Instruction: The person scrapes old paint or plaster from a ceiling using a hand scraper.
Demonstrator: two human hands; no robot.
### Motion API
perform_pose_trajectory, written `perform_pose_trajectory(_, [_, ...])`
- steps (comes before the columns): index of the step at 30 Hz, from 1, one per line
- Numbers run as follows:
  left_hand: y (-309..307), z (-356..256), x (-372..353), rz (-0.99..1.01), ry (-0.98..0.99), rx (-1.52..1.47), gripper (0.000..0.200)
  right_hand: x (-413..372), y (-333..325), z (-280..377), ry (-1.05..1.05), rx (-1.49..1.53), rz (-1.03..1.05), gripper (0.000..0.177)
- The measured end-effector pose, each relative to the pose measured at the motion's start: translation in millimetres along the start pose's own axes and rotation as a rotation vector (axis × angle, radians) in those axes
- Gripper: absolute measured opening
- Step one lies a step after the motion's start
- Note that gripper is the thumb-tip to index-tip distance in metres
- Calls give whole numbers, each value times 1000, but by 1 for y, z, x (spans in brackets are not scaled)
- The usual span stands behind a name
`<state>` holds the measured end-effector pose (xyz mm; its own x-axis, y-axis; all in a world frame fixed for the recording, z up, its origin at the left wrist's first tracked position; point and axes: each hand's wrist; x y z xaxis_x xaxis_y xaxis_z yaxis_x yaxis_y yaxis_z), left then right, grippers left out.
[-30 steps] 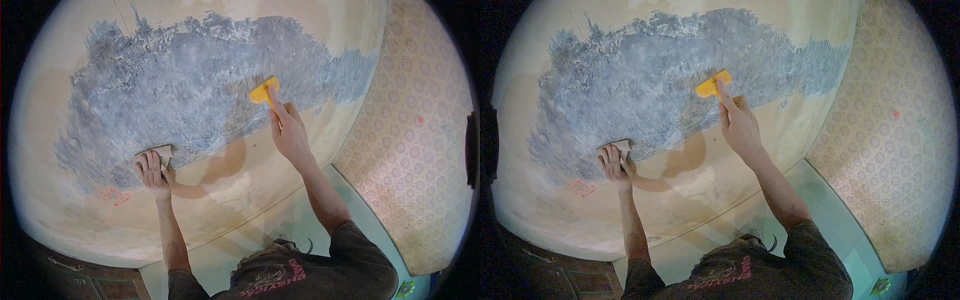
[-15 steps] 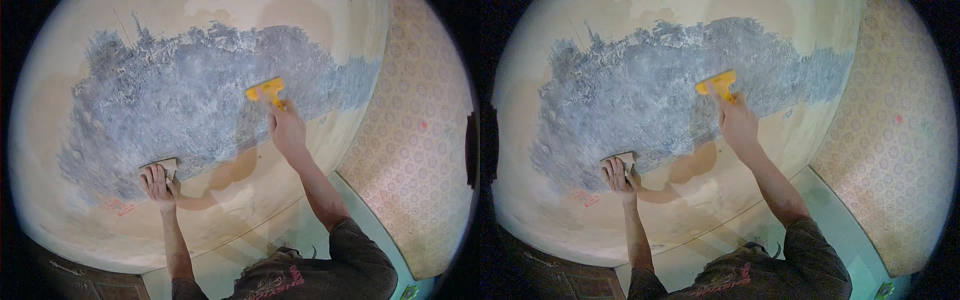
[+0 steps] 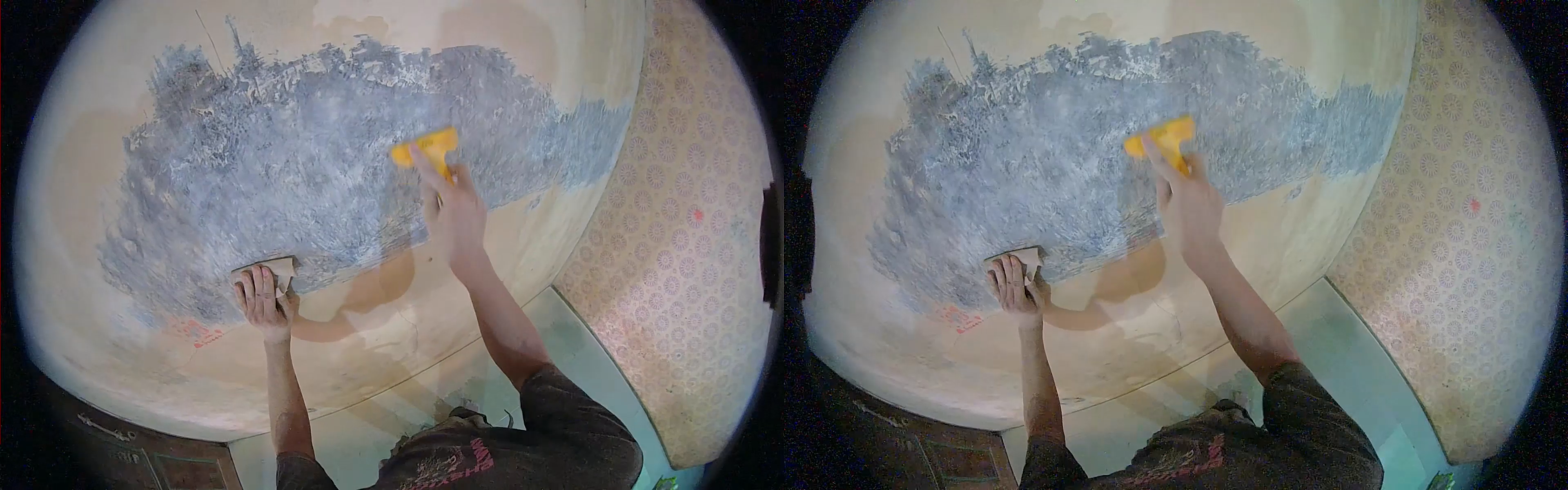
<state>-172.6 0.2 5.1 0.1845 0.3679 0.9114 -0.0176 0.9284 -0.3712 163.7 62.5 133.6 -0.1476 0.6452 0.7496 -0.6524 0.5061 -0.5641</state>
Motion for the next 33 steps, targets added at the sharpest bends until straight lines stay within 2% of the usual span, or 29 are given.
perform_pose_trajectory(2, [-1, 2, -4, -7, 16, 2, 41, 8, -7, 12, 30, 8, -45, 59])
perform_pose_trajectory(4, [-2, 3, -6, 48, -10, -37, 40, 5, -11, 20, 46, -31, 56, 57])
perform_pose_trajectory(8, [1, -1, -4, -1, 5, -22, 40, -5, 2, 9, -13, 6, 72, 55])
perform_pose_trajectory(10, [-3, -1, -3, 31, -20, -29, 40, 21, -14, 23, 11, -6, -11, 55])
perform_pose_trajectory(14, [-1, 4, -8, 40, -26, -16, 40, -14, 6, 17, 6, -59, 73, 56])
perform_pose_trajectory(16, [-1, 6, -8, 72, 5, -2, 42, -33, 10, 11, -19, 45, 164, 55])
perform_pose_trajectory(20, [0, 2, -4, 42, 8, 4, 43, -36, 18, 10, -5, 50, 159, 57])
perform_pose_trajectory(22, [-1, -1, -3, -8, -1, -55, 38, -64, 41, 5, 91, 161, 160, 60])
perform_pose_trajectory(25, [-1, 2, -6, 30, -8, -37, 39, -133, 93, -7, 107, 206, 239, 62])
perform_pose_trajectory(29, [-2, 3, -9, 61, -15, -21, 39, -91, 79, 6, 143, 284, 192, 63])
perform_pose_trajectory(31, [-1, 2, -7, 50, -25, -18, 40, -57, 68, 13, 62, 361, 35, 64])
perform_pose_trajectory(33, [-1, 4, -8, 42, -14, -15, 40, -91, 86, 12, 78, 307, 125, 63])
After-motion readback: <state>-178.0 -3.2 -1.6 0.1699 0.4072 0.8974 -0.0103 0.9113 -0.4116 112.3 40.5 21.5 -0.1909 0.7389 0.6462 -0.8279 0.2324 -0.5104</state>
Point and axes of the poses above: each hand's wrist, its own x-axis towards the middle knuckle, its own y-axis out of the palm, z = x × y, and after that the axes turned 14 degrees about z, right-handed
